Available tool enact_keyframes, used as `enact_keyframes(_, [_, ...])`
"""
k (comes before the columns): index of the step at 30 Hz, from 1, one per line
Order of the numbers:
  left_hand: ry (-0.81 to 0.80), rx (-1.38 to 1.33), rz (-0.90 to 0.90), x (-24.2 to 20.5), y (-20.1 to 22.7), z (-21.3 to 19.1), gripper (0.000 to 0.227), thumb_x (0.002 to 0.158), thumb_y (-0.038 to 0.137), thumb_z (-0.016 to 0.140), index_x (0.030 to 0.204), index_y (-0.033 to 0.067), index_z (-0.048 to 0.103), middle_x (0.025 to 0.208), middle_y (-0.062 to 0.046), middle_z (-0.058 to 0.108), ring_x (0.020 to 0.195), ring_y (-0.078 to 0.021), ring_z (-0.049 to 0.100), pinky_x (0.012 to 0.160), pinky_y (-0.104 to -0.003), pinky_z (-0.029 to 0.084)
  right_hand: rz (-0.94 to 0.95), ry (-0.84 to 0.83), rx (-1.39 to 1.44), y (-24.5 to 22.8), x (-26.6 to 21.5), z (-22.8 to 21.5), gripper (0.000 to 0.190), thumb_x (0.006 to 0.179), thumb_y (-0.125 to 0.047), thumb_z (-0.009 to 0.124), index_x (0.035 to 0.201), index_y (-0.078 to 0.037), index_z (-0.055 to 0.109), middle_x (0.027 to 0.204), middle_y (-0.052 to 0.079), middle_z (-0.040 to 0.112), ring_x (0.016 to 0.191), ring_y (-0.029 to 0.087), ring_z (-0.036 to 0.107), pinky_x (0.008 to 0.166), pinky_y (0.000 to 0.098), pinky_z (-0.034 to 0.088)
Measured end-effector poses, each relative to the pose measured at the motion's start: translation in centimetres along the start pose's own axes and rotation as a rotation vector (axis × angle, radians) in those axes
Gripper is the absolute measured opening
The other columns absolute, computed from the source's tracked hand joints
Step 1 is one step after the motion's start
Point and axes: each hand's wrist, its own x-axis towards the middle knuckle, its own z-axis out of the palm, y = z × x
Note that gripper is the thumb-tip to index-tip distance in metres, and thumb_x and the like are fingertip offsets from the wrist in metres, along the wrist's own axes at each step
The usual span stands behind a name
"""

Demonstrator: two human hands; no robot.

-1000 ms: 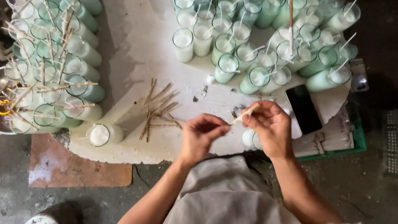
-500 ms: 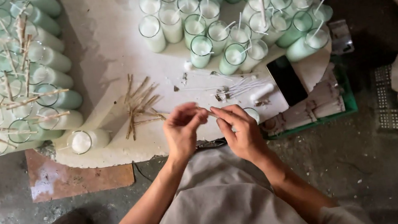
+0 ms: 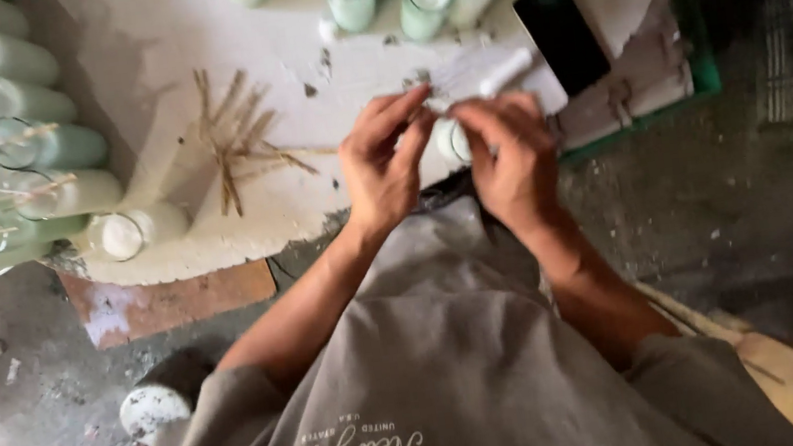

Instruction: Inserting cotton wicks into glass jars filled with wax to complete the candle-making process.

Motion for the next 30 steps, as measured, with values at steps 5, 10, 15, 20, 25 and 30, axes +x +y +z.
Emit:
enact_keyframes(5, [-0.234,0.07,0.052,1.4,-1.7,2.0,0.033,0.084,0.004,0.084,0.117,0.008,0.077,0.093,-0.008,0.073,0.084,-0.0158,0.07,0.078,-0.028,0.062,0.085,-0.017,0.019,4.4,-1.8,-2.9,0.013,0.099,0.002,0.073,0.109,-0.007,0.075,0.102,0.009,0.073,0.098,0.031,0.066,0.088,0.0413,0.054])
enact_keyframes(10, [-0.586,0.594,0.061,1.1,-5.1,0.0,0.046,0.07,0.015,0.091,0.112,0.0044,0.076,0.096,-0.02,0.07,0.086,-0.0423,0.071,0.076,-0.051,0.061,0.295,-0.109,0.016,6.7,-5.5,-6.3,0.017,0.097,0.007,0.073,0.112,-0.002,0.073,0.102,0.014,0.07,0.094,0.034,0.063,0.079,0.0417,0.055])
enact_keyframes(15, [-0.608,0.693,-0.074,-1.3,-8.2,-0.5,0.011,0.084,0.007,0.076,0.094,0.0105,0.078,0.076,-0.007,0.072,0.065,-0.0291,0.072,0.059,-0.036,0.059,0.339,-0.166,-0.049,7.0,-7.5,-6.5,0.018,0.092,0.002,0.074,0.107,-0.006,0.073,0.098,0.012,0.069,0.093,0.034,0.064,0.079,0.0431,0.054])
enact_keyframes(20, [-0.592,0.613,-0.051,-0.2,-5.8,0.3,0.005,0.089,0.013,0.074,0.091,0.0146,0.078,0.084,-0.007,0.073,0.074,-0.0279,0.074,0.065,-0.037,0.061,0.258,-0.22,-0.11,7.1,-8.0,-3.0,0.019,0.085,0.003,0.073,0.101,-0.008,0.073,0.096,0.009,0.069,0.094,0.031,0.063,0.084,0.0417,0.053])
enact_keyframes(25, [-0.503,0.439,-0.149,1.0,-5.6,0.4,0.007,0.093,0.013,0.074,0.093,0.0088,0.079,0.082,-0.015,0.072,0.075,-0.0307,0.074,0.068,-0.036,0.062,0.157,-0.269,-0.182,7.7,-7.7,1.4,0.024,0.079,0.004,0.071,0.1,-0.007,0.071,0.094,0.013,0.067,0.094,0.035,0.061,0.085,0.0465,0.05])
enact_keyframes(30, [-0.382,0.457,-0.394,0.7,-9.5,-0.6,0.013,0.084,0.024,0.083,0.092,0.0139,0.082,0.067,-0.004,0.071,0.065,-0.016,0.07,0.06,-0.037,0.06,0.207,-0.308,-0.173,7.5,-6.9,3.6,0.019,0.087,0.001,0.064,0.104,-0.005,0.071,0.093,0.011,0.066,0.093,0.032,0.061,0.086,0.0436,0.051])
